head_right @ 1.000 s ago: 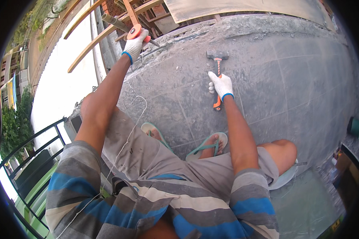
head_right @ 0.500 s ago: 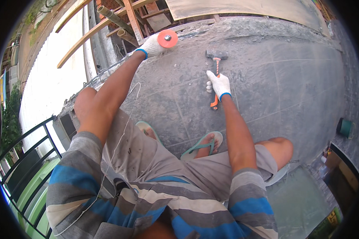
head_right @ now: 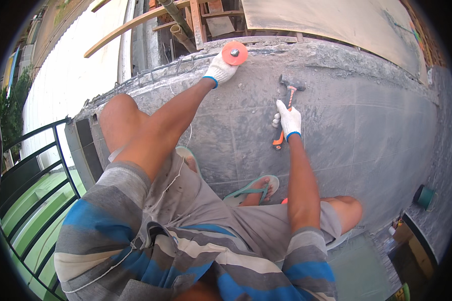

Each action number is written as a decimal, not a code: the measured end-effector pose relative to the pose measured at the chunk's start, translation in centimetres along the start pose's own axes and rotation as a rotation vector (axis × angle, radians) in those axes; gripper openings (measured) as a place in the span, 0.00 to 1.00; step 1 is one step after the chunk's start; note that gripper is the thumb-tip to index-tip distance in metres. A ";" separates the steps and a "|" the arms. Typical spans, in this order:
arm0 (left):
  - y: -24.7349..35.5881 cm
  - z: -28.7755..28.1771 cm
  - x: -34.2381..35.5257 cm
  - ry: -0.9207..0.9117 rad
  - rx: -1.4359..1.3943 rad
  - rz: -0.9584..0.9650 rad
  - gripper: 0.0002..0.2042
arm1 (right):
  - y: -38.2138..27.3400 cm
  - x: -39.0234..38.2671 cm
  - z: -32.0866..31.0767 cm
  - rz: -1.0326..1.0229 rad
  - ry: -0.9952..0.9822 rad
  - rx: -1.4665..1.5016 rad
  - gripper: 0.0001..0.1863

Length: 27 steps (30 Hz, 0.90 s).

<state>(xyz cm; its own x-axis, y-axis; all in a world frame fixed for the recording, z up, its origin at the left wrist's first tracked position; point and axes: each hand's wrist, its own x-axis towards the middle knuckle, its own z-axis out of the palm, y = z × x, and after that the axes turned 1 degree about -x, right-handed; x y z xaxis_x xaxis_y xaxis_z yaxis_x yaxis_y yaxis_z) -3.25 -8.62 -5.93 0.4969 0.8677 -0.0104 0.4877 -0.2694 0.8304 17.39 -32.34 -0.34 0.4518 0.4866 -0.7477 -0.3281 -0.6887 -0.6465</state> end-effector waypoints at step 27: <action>2.6 -1.6 -0.3 -0.073 -0.069 0.309 0.21 | -7.4 -8.6 11.4 -0.619 0.239 -0.443 0.16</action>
<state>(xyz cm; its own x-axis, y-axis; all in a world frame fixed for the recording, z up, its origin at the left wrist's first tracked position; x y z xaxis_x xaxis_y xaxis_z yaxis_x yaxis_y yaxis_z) -3.26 -8.89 -2.89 0.6656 0.7162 0.2100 0.2573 -0.4843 0.8362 6.49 -25.26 9.14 0.6265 0.7567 -0.1870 0.3783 -0.5049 -0.7759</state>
